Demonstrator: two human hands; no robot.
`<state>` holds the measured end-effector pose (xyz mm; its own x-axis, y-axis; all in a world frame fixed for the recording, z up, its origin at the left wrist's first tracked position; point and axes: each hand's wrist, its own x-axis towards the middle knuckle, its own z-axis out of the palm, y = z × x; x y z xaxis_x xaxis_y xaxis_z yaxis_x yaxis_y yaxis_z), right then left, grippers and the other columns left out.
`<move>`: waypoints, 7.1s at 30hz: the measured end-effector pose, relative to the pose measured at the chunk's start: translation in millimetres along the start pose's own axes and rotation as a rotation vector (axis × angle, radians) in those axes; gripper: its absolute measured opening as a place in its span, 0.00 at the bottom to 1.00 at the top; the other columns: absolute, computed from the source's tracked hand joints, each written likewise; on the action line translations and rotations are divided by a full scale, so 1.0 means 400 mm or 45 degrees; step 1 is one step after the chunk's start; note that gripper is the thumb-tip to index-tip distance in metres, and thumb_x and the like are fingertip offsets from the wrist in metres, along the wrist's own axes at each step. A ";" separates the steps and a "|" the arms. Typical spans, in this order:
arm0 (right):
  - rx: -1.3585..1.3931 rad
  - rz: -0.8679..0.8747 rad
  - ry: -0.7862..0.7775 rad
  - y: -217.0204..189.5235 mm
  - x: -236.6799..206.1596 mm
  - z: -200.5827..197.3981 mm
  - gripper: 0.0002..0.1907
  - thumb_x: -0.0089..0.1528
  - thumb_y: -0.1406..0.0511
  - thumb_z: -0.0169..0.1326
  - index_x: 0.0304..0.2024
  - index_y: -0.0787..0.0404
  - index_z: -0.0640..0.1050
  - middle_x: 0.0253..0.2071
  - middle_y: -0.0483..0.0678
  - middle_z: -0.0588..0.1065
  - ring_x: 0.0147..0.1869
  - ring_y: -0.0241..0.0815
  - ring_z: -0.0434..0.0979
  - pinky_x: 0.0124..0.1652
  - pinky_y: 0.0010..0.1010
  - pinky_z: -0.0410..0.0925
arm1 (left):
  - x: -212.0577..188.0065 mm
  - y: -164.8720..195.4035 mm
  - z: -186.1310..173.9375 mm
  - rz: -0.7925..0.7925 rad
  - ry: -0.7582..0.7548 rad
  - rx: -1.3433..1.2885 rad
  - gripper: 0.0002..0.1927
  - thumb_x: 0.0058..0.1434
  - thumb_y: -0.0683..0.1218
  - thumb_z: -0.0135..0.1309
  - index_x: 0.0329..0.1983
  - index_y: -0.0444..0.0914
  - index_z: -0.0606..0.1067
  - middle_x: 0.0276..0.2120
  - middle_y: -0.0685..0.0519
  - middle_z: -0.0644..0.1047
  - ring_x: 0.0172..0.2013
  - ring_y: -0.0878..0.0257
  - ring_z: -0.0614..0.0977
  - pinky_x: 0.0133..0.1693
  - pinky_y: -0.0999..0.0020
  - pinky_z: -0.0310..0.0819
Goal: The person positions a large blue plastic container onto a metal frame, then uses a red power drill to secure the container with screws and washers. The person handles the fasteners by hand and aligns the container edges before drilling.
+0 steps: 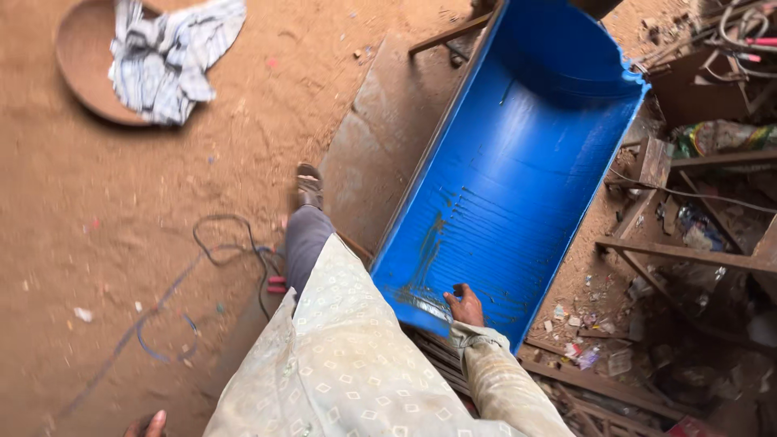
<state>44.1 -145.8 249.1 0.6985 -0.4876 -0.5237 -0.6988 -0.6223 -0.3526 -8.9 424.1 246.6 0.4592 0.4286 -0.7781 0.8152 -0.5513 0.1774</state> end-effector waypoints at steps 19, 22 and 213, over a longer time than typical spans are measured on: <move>0.483 0.241 0.112 -0.508 0.630 -0.293 0.23 0.60 0.55 0.62 0.53 0.61 0.78 0.49 0.54 0.82 0.49 0.47 0.82 0.46 0.40 0.74 | 0.413 1.099 -0.302 0.461 0.071 -0.493 0.27 0.68 0.53 0.64 0.52 0.22 0.76 0.40 0.35 0.81 0.42 0.45 0.83 0.47 0.54 0.77; 0.567 0.374 0.109 -0.561 0.679 -0.303 0.23 0.60 0.56 0.61 0.53 0.59 0.78 0.46 0.52 0.81 0.44 0.43 0.83 0.39 0.36 0.75 | 0.493 1.205 -0.304 0.357 -0.071 -0.381 0.31 0.65 0.55 0.63 0.56 0.22 0.75 0.42 0.33 0.81 0.41 0.42 0.84 0.45 0.50 0.77; 1.456 3.990 1.583 -0.664 2.510 -0.388 0.19 0.62 0.57 0.59 0.42 0.68 0.84 0.34 0.62 0.80 0.35 0.56 0.81 0.38 0.47 0.71 | -0.258 3.122 2.473 3.298 -1.956 2.925 0.15 0.62 0.53 0.58 0.45 0.39 0.79 0.35 0.40 0.82 0.39 0.39 0.83 0.43 0.47 0.76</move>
<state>955.0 -565.1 -62.6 -0.5058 0.8563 -0.1043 0.8047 0.4248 -0.4146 612.9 -1016.8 -47.5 -0.9362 0.0532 -0.3475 -0.1188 0.8825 0.4552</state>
